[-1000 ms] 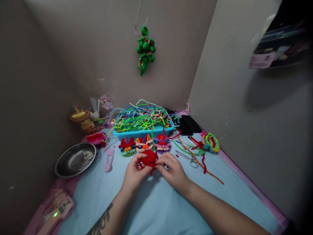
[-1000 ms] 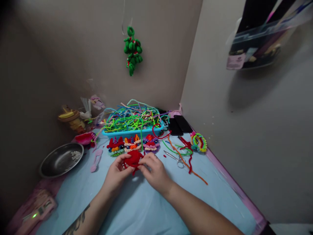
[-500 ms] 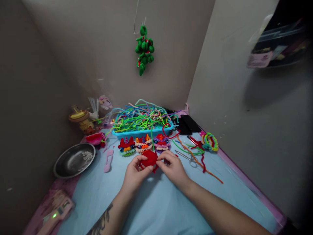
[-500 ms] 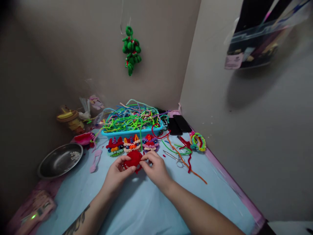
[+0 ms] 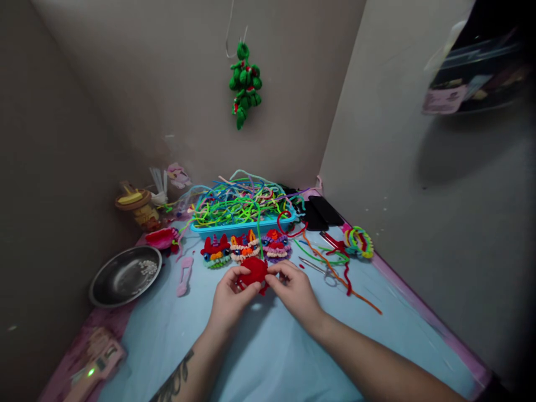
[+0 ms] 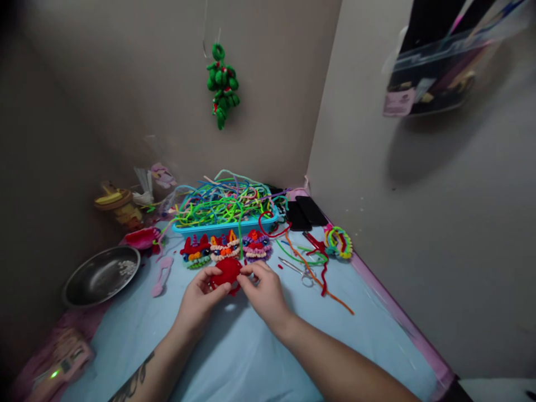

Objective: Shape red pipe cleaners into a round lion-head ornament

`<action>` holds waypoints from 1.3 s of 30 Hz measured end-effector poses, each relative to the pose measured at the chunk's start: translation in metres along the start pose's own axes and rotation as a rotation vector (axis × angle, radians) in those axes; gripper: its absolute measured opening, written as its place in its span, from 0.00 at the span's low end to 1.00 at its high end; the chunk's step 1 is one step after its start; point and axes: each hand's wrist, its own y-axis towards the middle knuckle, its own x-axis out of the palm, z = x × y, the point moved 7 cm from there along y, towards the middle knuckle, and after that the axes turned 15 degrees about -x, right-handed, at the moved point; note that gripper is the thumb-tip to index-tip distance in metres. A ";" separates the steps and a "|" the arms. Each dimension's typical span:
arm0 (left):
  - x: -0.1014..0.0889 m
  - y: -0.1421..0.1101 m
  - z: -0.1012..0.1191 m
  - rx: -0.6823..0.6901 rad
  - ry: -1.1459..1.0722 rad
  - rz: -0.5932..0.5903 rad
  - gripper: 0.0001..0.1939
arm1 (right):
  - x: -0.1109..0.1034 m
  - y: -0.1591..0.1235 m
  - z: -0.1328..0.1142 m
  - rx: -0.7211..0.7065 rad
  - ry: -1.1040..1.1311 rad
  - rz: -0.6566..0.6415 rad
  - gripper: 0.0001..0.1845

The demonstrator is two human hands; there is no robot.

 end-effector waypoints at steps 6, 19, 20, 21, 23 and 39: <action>0.000 0.002 -0.005 -0.019 -0.005 -0.020 0.20 | 0.003 -0.002 0.013 0.089 0.053 -0.008 0.04; 0.002 0.004 -0.007 -0.019 -0.011 -0.060 0.17 | 0.018 -0.007 0.019 0.269 0.406 -0.067 0.15; 0.002 0.004 -0.008 -0.024 -0.018 -0.064 0.17 | 0.019 -0.007 0.019 0.280 0.421 -0.075 0.15; 0.002 0.004 -0.008 -0.026 -0.027 -0.064 0.18 | 0.019 -0.007 0.019 0.279 0.420 -0.087 0.15; 0.000 0.004 -0.007 -0.024 -0.040 -0.042 0.18 | 0.017 -0.007 0.018 0.250 0.369 -0.114 0.14; -0.005 0.007 -0.013 -0.098 -0.117 0.010 0.21 | -0.025 0.010 -0.009 -0.243 -0.263 0.008 0.05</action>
